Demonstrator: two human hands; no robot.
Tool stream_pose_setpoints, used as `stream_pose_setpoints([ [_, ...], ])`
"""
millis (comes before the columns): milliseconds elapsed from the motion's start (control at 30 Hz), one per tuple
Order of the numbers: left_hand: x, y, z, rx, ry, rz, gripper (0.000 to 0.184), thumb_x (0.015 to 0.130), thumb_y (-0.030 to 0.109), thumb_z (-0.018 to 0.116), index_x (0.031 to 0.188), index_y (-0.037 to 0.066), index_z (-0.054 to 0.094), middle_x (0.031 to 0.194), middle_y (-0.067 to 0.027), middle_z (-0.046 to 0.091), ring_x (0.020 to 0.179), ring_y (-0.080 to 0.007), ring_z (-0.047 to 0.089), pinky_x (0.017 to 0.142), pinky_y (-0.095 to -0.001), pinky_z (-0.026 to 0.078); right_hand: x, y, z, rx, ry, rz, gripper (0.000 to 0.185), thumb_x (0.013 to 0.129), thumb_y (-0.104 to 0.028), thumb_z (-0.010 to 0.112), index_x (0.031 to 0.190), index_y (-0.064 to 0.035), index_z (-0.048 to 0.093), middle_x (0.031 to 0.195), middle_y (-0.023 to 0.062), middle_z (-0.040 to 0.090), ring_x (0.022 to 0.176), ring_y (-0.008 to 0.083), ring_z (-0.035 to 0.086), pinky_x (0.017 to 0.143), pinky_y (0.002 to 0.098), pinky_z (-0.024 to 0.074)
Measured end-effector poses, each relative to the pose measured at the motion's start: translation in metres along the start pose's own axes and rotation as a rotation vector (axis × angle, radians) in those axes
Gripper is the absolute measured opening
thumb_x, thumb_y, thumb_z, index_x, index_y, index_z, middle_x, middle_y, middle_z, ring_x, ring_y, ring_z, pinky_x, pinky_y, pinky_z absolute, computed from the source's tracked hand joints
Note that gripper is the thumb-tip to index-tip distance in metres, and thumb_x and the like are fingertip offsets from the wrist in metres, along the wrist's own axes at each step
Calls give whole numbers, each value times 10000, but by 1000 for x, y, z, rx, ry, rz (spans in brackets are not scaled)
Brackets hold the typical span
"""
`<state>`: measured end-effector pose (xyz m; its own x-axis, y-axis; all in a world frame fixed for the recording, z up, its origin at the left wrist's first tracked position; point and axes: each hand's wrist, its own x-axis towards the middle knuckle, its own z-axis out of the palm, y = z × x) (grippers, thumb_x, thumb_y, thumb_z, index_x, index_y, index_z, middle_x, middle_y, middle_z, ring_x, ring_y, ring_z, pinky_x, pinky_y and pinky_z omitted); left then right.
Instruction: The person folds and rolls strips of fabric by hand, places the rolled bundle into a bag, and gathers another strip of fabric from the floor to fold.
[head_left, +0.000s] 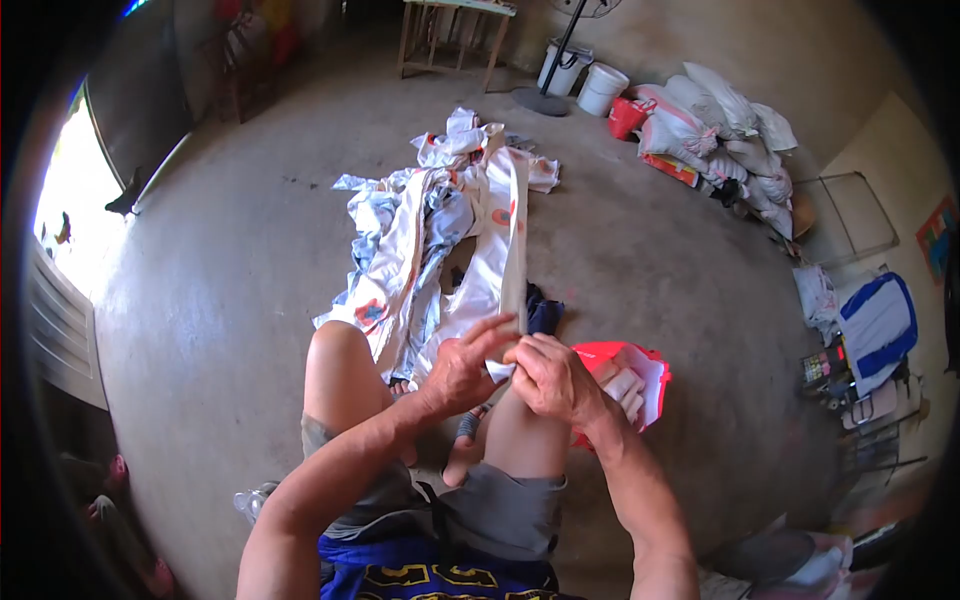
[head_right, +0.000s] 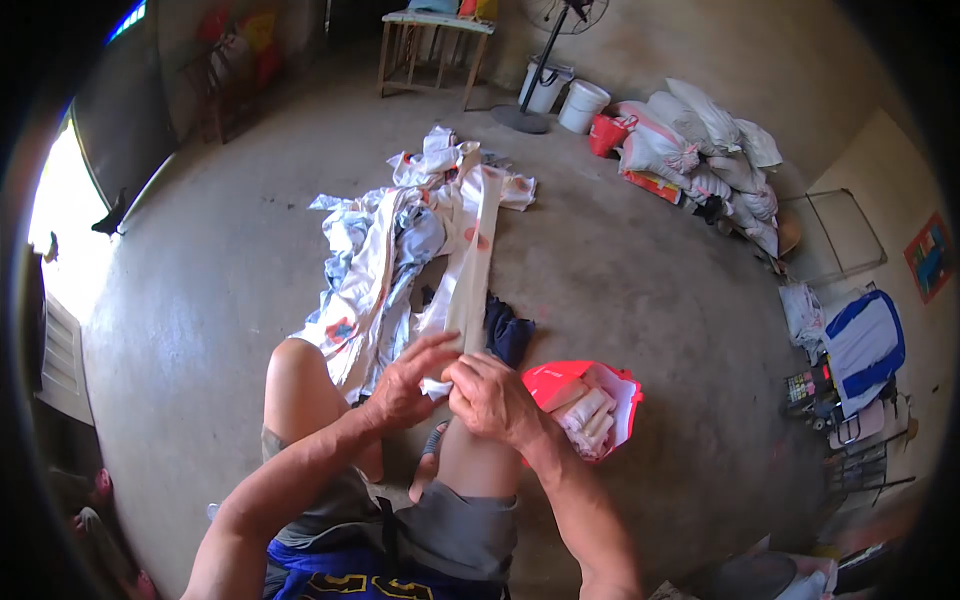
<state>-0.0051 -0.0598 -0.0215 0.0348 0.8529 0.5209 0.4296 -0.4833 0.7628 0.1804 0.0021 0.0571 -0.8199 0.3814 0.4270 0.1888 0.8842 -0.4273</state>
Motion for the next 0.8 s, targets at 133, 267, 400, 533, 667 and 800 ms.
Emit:
stream_pose_setpoints([
  [133, -19, 46, -8, 45, -143, 139, 397, 760, -42, 786, 1136, 67, 717, 1322, -135, 693, 1149, -343, 719, 922, -397, 623, -33, -49, -26, -46, 27, 28, 139, 840, -9, 630, 977, -29, 613, 882, 159, 637, 870, 369, 652, 800, 485, 531],
  [267, -38, 74, -14, -19, -115, 255, 324, 785, 18, 803, 1088, 51, 693, 1079, -96, 732, 947, -318, 753, 776, -397, 626, -52, -87, -32, -25, 60, 30, 157, 829, -8, 636, 984, -26, 621, 880, 142, 623, 865, 361, 648, 771, 468, 527],
  [400, -85, 82, -21, 19, -235, 149, 450, 672, -94, 676, 1094, 56, 722, 1116, -117, 753, 1000, -321, 761, 842, -401, 629, -81, -115, 0, 23, 53, 69, 133, 832, -28, 672, 963, -38, 650, 917, 112, 636, 907, 327, 664, 826, 447, 545],
  [533, -122, 75, -21, 25, -236, 124, 391, 720, -60, 730, 1091, 62, 742, 1139, -106, 761, 1020, -312, 762, 857, -405, 626, -107, -127, 22, 2, 106, 127, 233, 862, -78, 734, 1090, -51, 700, 1050, 89, 678, 1009, 303, 675, 918, 423, 549],
  [667, -141, 68, -14, 28, -167, 101, 343, 766, -73, 750, 1087, 48, 740, 1139, -122, 762, 1042, -317, 758, 868, -415, 619, -147, -124, 25, -28, 94, 331, 717, 748, -159, 893, 1389, -68, 585, 1421, 128, 573, 1317, 345, 554, 1131, 493, 445],
  [800, -142, 69, -18, 51, -125, 91, 357, 761, -84, 765, 1087, 54, 724, 1150, -120, 759, 1053, -315, 755, 889, -411, 621, -175, -115, 36, -71, 109, 367, 856, 718, -138, 920, 1459, -47, 501, 1501, 186, 498, 1391, 402, 500, 1177, 506, 426],
])
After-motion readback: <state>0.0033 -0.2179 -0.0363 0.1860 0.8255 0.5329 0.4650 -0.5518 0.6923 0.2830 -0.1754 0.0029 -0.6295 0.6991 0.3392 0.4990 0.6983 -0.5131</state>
